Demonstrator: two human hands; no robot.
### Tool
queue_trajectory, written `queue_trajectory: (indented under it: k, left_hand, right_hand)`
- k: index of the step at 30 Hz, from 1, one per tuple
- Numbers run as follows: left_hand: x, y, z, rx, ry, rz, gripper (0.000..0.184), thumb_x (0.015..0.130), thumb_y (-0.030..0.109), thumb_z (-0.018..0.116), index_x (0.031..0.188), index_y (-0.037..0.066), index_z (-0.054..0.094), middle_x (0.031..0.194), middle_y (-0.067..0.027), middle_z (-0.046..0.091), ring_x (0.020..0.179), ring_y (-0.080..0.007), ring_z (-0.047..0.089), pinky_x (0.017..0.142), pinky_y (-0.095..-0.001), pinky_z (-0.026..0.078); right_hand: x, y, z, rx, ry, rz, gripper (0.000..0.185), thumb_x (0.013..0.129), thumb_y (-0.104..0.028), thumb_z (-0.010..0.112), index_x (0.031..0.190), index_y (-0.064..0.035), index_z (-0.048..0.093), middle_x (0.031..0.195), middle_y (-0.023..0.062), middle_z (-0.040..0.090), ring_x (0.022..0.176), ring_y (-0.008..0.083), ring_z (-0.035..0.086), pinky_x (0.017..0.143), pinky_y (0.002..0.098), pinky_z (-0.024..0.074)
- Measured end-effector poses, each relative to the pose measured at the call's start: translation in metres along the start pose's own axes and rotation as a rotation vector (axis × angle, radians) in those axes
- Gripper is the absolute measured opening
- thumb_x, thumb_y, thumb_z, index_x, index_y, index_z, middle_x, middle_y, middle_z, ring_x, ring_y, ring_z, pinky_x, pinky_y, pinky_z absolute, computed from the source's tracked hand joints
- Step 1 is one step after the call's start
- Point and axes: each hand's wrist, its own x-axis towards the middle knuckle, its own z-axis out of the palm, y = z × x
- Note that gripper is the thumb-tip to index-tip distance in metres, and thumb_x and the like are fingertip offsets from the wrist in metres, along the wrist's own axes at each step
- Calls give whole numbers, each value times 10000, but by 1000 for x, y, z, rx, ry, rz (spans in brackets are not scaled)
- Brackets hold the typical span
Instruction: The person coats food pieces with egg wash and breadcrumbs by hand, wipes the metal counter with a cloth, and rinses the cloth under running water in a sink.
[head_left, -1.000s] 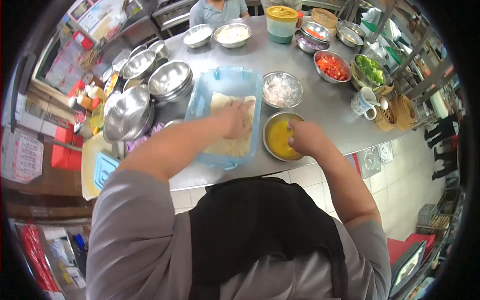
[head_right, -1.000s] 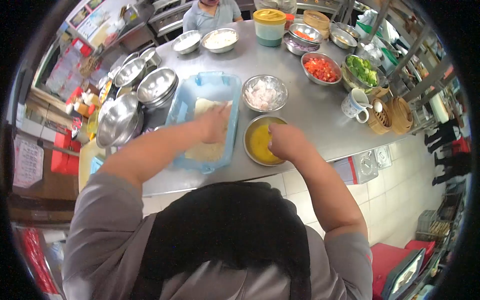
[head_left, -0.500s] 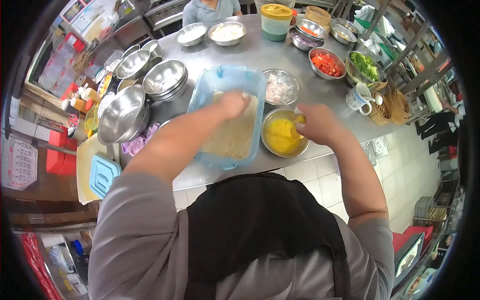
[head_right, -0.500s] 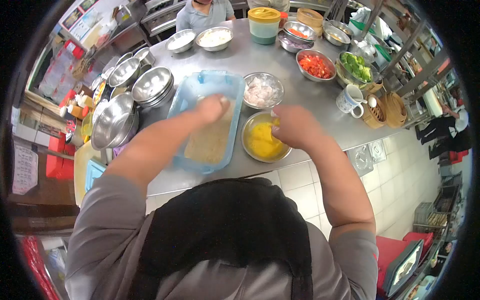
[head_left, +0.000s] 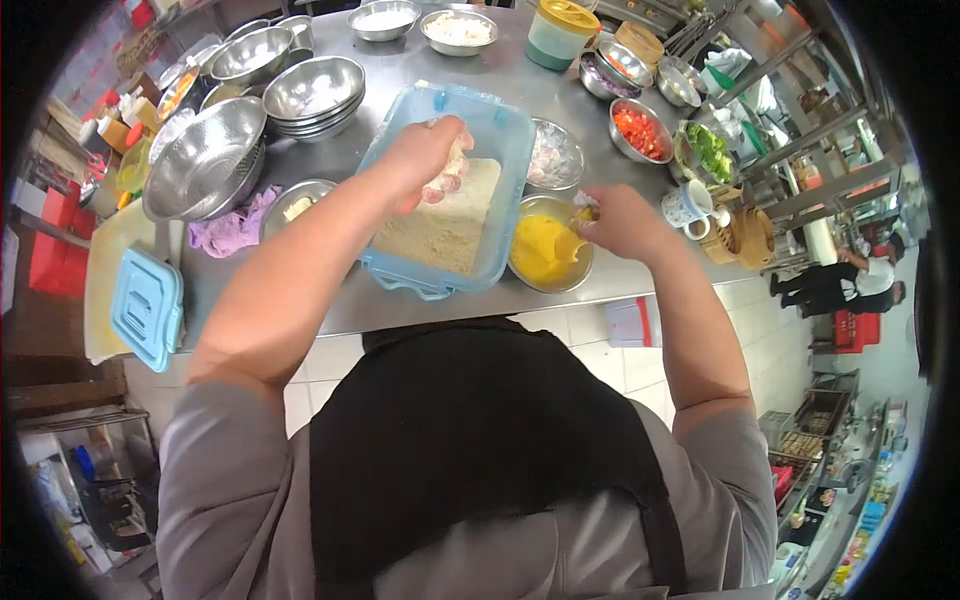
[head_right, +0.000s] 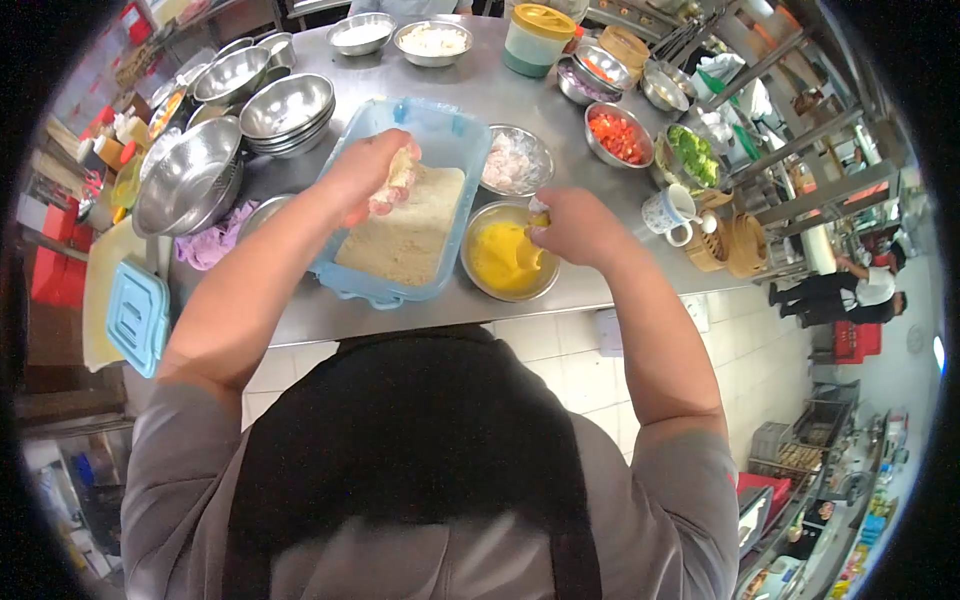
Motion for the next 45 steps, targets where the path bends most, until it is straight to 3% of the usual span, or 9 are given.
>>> queue_trajectory:
  k: [11,15,19,26,27,30,33,36,45]
  left_hand:
    - [-31,46,-37,-52,86,245,296,900,341,540,1020,73,574,758,-46,549,518,-110,452,393,-250,273]
    - [-46,53,-45,-59,168,253,264,901,334,538,977,86,588,742,-41,551,521,-108,449,396,-253,270]
    - [-49,46,-51,-26,158,227,259,906,345,533,948,98,597,743,-36,560,521,-107,452,398,-252,270]
    - [-34,32,-32,385,58,103,320,923,397,527,992,100,626,772,-24,590,534,-84,505,396,-217,297]
    - [-31,33,-25,571,34,53,439,930,456,536,1120,77,648,903,-96,662,726,-185,655,515,-302,475]
    - [20,-3,-16,1051,-79,285,562,929,512,550,1244,53,623,1103,-174,676,1058,-319,659,824,-412,536]
    - [49,-8,5,1333,-178,196,602,920,484,605,1325,38,586,1282,-215,616,1269,-376,534,1052,-442,422]
    - [66,-24,23,1666,-218,204,533,888,381,670,1309,62,606,1242,-210,641,1193,-362,593,1006,-438,468]
    - [60,35,28,1731,-454,60,311,853,288,643,1063,81,741,1000,-184,709,934,-320,672,855,-430,521]
  right_hand:
    - [8,-106,-129,103,151,-343,416,835,-211,736,1147,47,641,1027,165,722,924,205,697,790,327,535]
    - [47,-107,-85,181,8,-359,578,849,-296,728,1279,61,585,1040,178,717,1004,232,692,880,346,528]
    - [94,-121,-9,-276,-207,-357,435,893,-330,593,1192,-19,647,1261,214,626,1144,358,610,969,440,487]
    - [91,-92,-18,-348,441,-558,306,903,-221,568,1150,-64,660,1123,191,626,1045,341,627,905,450,506]
    - [88,-80,-27,-345,567,-621,310,905,-224,576,1157,-61,653,1086,182,626,1028,338,629,891,452,508]
    - [51,-71,-59,-258,507,-466,321,906,-234,599,1160,-42,642,1104,176,625,1041,355,622,890,454,506]
    - [29,-50,-62,-237,511,-370,318,898,-236,628,1145,-37,645,1118,175,623,1039,368,618,893,452,506]
    - [11,-29,-47,-244,526,-329,305,884,-210,649,1134,-37,648,1145,182,620,1053,369,615,906,445,502]
    - [-28,20,-33,-89,413,-223,313,871,-173,661,1147,-28,635,1164,161,618,1069,359,605,918,440,496]
